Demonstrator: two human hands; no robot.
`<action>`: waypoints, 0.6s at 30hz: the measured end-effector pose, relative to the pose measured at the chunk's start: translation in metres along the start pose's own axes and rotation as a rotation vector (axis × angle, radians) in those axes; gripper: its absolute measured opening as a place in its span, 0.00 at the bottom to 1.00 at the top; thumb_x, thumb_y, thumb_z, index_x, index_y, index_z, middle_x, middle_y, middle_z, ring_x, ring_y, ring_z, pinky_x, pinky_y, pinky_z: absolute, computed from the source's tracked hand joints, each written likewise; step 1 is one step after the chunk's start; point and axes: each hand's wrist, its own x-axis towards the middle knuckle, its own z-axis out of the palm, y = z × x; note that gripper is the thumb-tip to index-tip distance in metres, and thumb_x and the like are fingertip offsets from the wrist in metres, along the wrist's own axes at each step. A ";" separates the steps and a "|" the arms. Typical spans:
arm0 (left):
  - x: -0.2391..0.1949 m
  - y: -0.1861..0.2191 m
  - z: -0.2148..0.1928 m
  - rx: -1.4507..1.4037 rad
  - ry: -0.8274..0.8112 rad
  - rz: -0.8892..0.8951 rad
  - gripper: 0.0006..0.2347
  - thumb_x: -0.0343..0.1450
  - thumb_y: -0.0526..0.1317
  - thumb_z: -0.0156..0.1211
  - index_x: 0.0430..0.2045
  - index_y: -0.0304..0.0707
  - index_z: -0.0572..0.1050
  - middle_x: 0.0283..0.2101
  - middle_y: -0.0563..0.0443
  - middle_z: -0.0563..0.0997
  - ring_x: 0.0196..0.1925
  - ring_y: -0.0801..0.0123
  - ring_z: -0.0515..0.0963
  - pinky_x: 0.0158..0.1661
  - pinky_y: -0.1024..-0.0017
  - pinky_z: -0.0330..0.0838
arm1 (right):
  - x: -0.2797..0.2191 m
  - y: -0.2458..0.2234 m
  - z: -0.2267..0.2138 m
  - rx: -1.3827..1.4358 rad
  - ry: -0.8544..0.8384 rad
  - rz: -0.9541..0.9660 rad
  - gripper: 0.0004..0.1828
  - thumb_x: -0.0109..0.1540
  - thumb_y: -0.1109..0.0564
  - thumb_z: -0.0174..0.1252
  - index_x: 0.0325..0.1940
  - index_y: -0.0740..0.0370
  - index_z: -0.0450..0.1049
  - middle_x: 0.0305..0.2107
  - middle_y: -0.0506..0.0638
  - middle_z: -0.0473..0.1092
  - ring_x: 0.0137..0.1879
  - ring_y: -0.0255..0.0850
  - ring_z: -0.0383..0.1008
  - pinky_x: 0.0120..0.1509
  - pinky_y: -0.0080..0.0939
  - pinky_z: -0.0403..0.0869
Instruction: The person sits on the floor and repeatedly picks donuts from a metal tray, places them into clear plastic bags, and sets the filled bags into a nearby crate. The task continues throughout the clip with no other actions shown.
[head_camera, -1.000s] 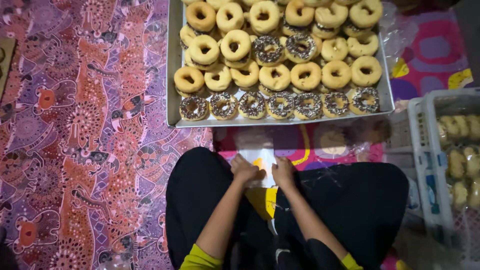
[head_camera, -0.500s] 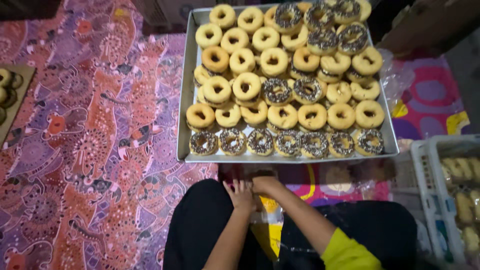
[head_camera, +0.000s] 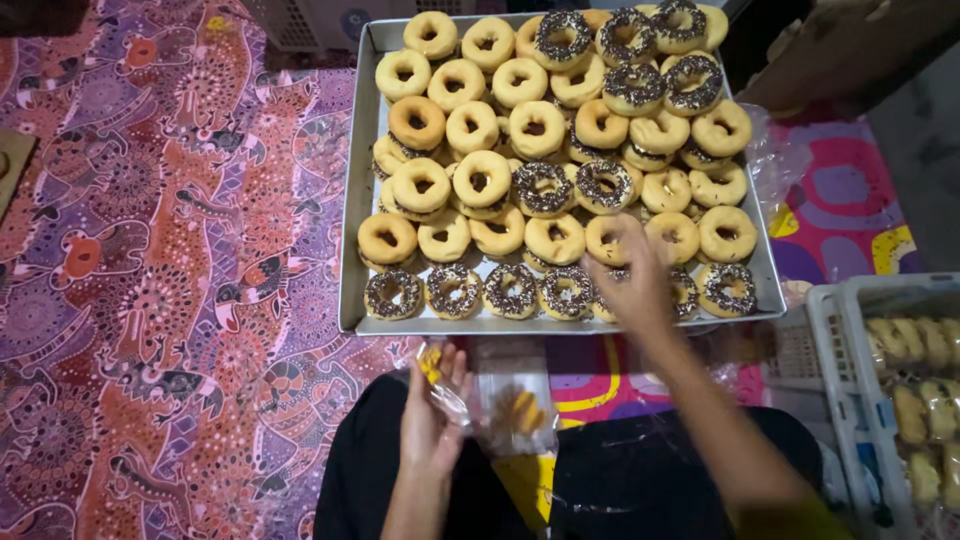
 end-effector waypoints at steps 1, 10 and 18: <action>-0.006 0.001 0.011 -0.006 -0.044 0.003 0.22 0.77 0.54 0.45 0.56 0.38 0.71 0.55 0.49 0.80 0.59 0.63 0.77 0.59 0.61 0.71 | 0.041 0.002 -0.002 -0.382 0.149 -0.154 0.60 0.50 0.35 0.74 0.76 0.56 0.49 0.73 0.70 0.52 0.78 0.61 0.47 0.73 0.78 0.40; -0.031 -0.010 0.076 -0.007 -0.295 -0.053 0.25 0.75 0.55 0.44 0.62 0.39 0.66 0.63 0.45 0.75 0.65 0.61 0.74 0.63 0.55 0.67 | 0.011 -0.020 -0.030 0.354 0.076 -0.112 0.60 0.54 0.51 0.71 0.83 0.53 0.42 0.63 0.62 0.67 0.64 0.50 0.75 0.67 0.54 0.77; -0.050 -0.071 0.075 -0.109 -0.302 -0.121 0.24 0.79 0.53 0.47 0.63 0.32 0.67 0.57 0.38 0.79 0.53 0.57 0.81 0.47 0.70 0.78 | -0.191 0.025 -0.003 0.482 0.330 -0.541 0.62 0.50 0.66 0.72 0.80 0.58 0.40 0.56 0.61 0.69 0.62 0.49 0.73 0.70 0.48 0.73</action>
